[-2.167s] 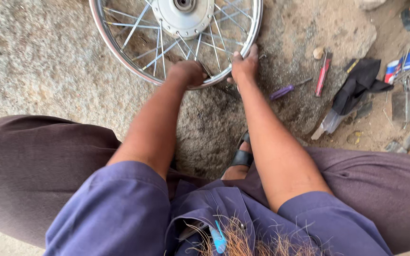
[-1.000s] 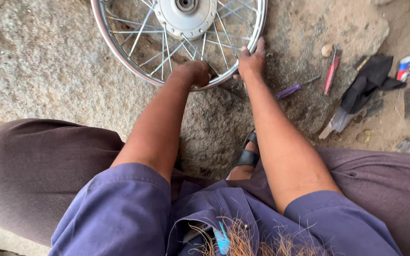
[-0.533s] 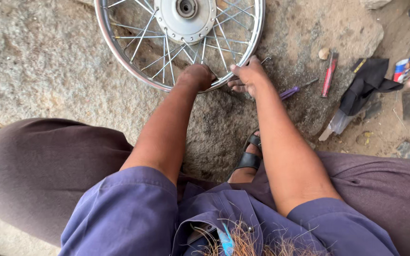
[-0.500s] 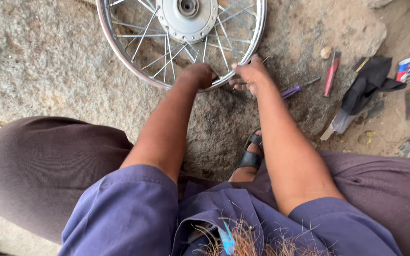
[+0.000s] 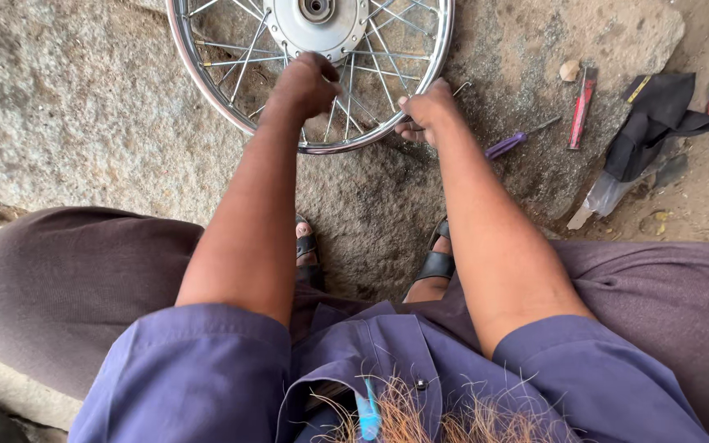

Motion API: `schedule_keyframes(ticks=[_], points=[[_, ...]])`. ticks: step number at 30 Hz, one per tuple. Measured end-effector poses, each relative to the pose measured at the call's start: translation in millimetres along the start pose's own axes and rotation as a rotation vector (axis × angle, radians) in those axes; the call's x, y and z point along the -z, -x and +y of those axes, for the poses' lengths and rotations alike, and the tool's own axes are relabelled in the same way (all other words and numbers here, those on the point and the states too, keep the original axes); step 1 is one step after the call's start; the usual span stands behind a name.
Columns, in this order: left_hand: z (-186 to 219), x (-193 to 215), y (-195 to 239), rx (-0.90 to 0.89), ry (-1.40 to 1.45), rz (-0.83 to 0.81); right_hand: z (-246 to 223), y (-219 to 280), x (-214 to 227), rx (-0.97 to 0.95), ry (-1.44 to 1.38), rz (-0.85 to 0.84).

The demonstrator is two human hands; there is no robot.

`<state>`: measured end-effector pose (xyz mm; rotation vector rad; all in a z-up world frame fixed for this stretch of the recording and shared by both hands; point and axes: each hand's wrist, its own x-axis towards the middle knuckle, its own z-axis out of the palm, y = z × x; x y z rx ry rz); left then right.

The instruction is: The person sits on the ground and uses a spoke wrench to tighten and adjust the spokes of a bicycle wheel. They rotate the wheel periodically to access different sections and continue adjusting the tension of the spokes.

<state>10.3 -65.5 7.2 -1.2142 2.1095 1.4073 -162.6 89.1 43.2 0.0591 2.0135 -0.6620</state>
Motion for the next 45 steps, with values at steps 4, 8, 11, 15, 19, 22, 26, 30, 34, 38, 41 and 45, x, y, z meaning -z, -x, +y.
schedule_keyframes(ticks=[4,8,11,15,19,22,26,30,34,38,41,45], points=[[-6,-40,11,0.001,-0.301,0.118,3,4,-4,0.005,0.04,-0.003],[10,-85,35,0.064,-0.209,0.369,0,6,2,0.029,0.0,-0.034],[11,-79,45,0.168,-0.101,0.377,0,9,2,0.061,-0.01,-0.044],[7,-69,43,0.018,-0.121,0.504,5,13,2,0.047,0.002,-0.05],[8,-71,28,0.026,-0.219,0.199,0,14,0,0.016,-0.024,-0.022],[-1,-80,22,0.054,-0.266,0.337,6,11,0,0.048,-0.03,-0.028],[-11,-76,21,-0.019,-0.165,0.261,9,11,0,0.066,0.0,-0.045],[-5,-59,24,0.05,-0.191,0.393,-1,16,-2,0.033,-0.041,-0.013],[0,-69,31,0.106,-0.127,0.241,13,14,-1,0.028,-0.049,-0.021],[7,-57,36,0.044,-0.256,0.276,3,10,-3,0.068,-0.039,-0.025],[9,-53,35,0.11,-0.109,0.439,1,10,-2,0.025,-0.064,-0.015],[-1,-63,28,0.038,-0.084,0.068,8,11,-3,0.042,-0.043,-0.01]])
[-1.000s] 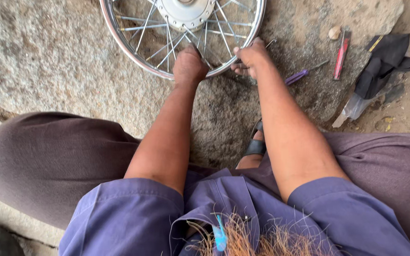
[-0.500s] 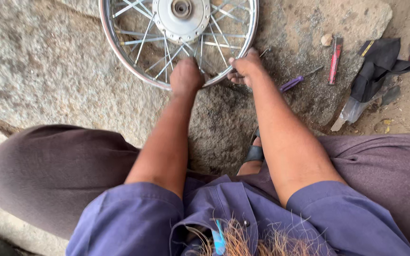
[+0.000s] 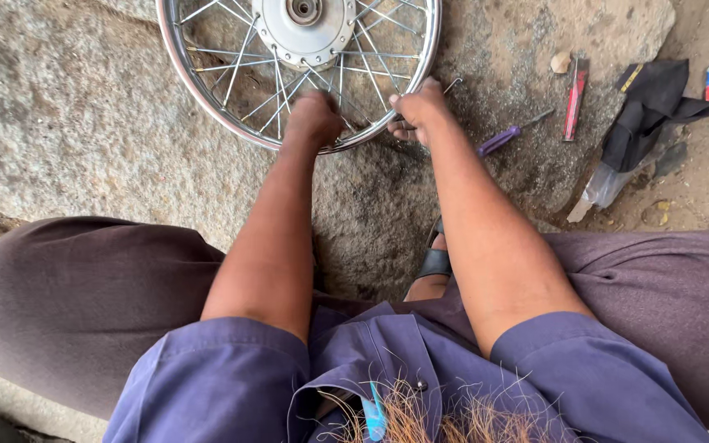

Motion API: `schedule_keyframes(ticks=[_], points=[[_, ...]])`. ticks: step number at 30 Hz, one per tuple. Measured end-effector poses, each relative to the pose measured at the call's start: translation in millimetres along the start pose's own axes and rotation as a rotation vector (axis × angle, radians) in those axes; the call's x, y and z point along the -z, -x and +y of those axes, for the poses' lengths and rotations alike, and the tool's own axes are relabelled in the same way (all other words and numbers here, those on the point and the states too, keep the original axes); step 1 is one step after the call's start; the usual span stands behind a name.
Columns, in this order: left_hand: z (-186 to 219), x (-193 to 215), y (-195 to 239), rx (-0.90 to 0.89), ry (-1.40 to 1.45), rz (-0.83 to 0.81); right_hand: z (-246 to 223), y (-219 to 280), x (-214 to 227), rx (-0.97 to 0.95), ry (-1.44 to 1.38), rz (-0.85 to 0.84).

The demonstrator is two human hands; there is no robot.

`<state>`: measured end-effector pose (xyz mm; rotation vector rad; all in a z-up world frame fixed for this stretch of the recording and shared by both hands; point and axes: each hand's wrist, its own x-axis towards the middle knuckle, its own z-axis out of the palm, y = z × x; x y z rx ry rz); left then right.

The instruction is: The person sits on the ground and uses a spoke wrench to tighten and adjust the spokes of a bicycle wheel. They rotate the wheel periodically to access different sections and continue adjusting the tension of the spokes.

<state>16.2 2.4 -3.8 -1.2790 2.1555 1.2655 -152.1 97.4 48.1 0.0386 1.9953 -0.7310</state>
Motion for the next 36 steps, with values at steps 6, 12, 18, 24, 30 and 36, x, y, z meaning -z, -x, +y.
schedule_keyframes(ticks=[6,12,18,24,30,36], points=[[-3,-13,-1,-0.069,-0.131,0.517,-11,1,0,-0.035,0.014,0.049],[5,8,7,-0.047,-0.132,0.079,-10,-1,-1,0.006,0.056,0.041],[5,-3,14,0.068,0.011,0.258,2,-15,-1,0.026,0.07,0.015],[14,18,24,0.014,-0.022,0.361,-4,-27,0,0.08,0.034,-0.007],[0,41,10,0.121,-0.097,0.285,-1,-23,0,0.0,0.094,0.008],[-3,10,19,0.188,-0.137,0.235,-14,-2,-1,-0.009,0.084,0.063]])
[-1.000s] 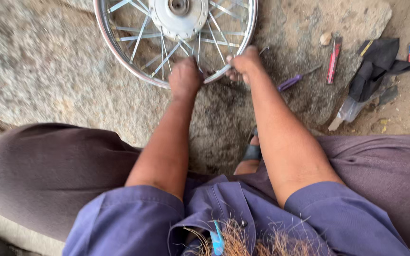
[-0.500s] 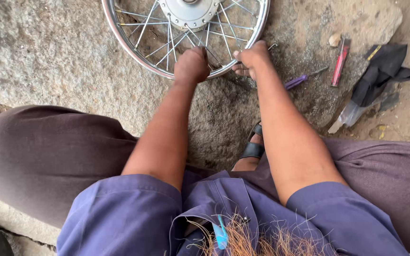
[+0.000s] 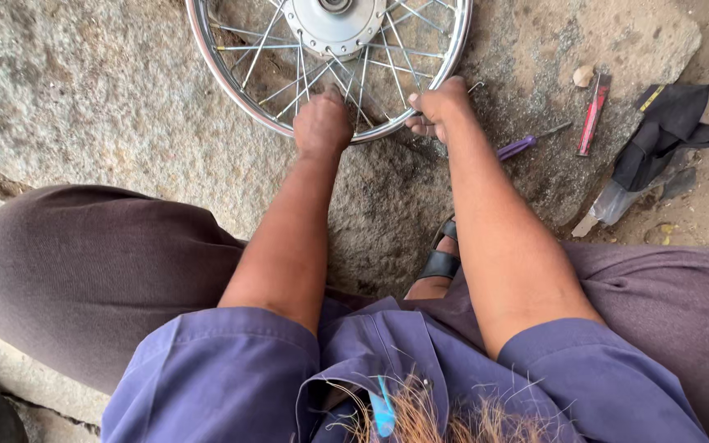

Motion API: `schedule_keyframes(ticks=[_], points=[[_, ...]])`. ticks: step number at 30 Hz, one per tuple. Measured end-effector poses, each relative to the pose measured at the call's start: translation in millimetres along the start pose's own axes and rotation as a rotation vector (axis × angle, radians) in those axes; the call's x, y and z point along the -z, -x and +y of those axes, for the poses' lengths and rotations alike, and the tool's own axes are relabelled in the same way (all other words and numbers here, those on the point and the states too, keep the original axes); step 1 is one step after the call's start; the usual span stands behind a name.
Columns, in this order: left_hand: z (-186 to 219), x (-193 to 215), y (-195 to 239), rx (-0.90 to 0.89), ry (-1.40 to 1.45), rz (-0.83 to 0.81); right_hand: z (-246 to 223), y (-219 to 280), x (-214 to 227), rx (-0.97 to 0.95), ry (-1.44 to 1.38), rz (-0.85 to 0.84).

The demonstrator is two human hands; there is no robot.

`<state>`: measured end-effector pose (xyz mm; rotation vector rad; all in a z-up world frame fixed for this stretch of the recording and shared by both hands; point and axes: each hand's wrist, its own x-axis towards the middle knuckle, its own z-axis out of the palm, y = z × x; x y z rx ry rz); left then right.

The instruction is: The person sits on the ground and uses a spoke wrench to tighten and adjust the spokes of a bicycle wheel. They rotate the wheel periodically to access different sections and continue adjusting the tension of the spokes.

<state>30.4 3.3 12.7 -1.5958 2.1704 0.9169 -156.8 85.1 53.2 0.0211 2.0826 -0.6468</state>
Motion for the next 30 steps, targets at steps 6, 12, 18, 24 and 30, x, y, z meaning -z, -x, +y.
schedule_keyframes(ticks=[6,12,18,24,30], points=[[-5,5,4,-0.182,-0.013,0.03,8,-2,2,0.014,-0.009,-0.033],[-5,-4,5,-0.202,0.009,0.164,13,-19,-1,0.036,-0.012,-0.071],[-6,-2,-12,-0.185,-0.082,0.043,16,-31,-3,0.031,-0.065,-0.079],[-8,-7,-5,-0.201,-0.018,0.024,26,-36,-4,0.04,-0.109,-0.094],[-5,-1,-5,-0.147,0.013,0.018,11,-17,-3,0.047,-0.097,-0.06]])
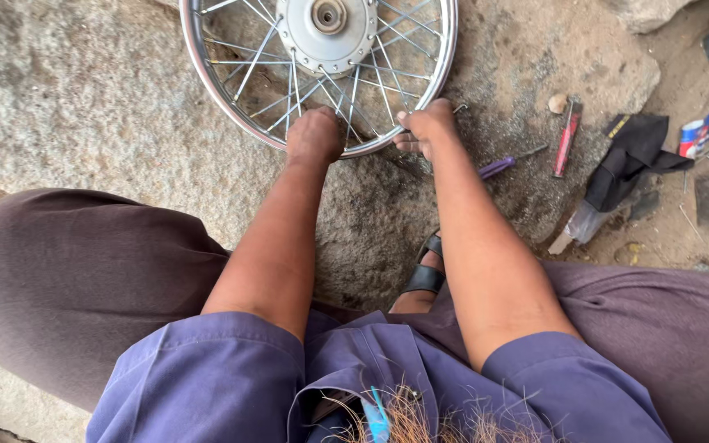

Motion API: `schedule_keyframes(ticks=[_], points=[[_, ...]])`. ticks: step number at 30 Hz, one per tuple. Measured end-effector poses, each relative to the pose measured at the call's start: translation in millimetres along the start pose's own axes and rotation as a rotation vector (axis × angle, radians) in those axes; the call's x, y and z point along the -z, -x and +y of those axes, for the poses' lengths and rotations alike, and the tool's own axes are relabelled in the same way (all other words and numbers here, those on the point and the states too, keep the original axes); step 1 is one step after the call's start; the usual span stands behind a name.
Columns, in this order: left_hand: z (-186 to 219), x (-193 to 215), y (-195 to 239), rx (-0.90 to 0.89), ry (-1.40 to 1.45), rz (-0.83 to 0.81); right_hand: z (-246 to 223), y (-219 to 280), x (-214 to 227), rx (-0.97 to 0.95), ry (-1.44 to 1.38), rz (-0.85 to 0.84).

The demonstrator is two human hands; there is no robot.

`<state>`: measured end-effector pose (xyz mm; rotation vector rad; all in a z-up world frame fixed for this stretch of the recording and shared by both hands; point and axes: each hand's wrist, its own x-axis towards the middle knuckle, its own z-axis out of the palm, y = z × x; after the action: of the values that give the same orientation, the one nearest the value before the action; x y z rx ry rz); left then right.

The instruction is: The person sits on the ground and uses a spoke wrench to tighten and adjust the spokes of a bicycle wheel. They rotate the wheel periodically to access different sections and continue adjusting the tension of the spokes.

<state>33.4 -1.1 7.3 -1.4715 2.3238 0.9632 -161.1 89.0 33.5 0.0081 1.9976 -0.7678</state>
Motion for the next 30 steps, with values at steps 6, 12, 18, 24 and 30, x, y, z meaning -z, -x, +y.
schedule_keyframes(ticks=[6,12,18,24,30], points=[[22,-2,8,0.008,0.028,-0.04,-5,15,3,0.1,0.024,0.333],[39,24,3,0.021,0.071,-0.073,10,-12,12,0.257,0.164,0.564],[24,49,8,-0.109,-0.255,-0.418,15,-29,8,0.275,0.206,0.49],[28,43,14,-0.065,-0.254,-0.452,-4,-25,10,0.275,0.152,0.467],[31,23,14,-0.16,-0.257,-0.367,0,-16,13,0.205,0.266,0.455]])
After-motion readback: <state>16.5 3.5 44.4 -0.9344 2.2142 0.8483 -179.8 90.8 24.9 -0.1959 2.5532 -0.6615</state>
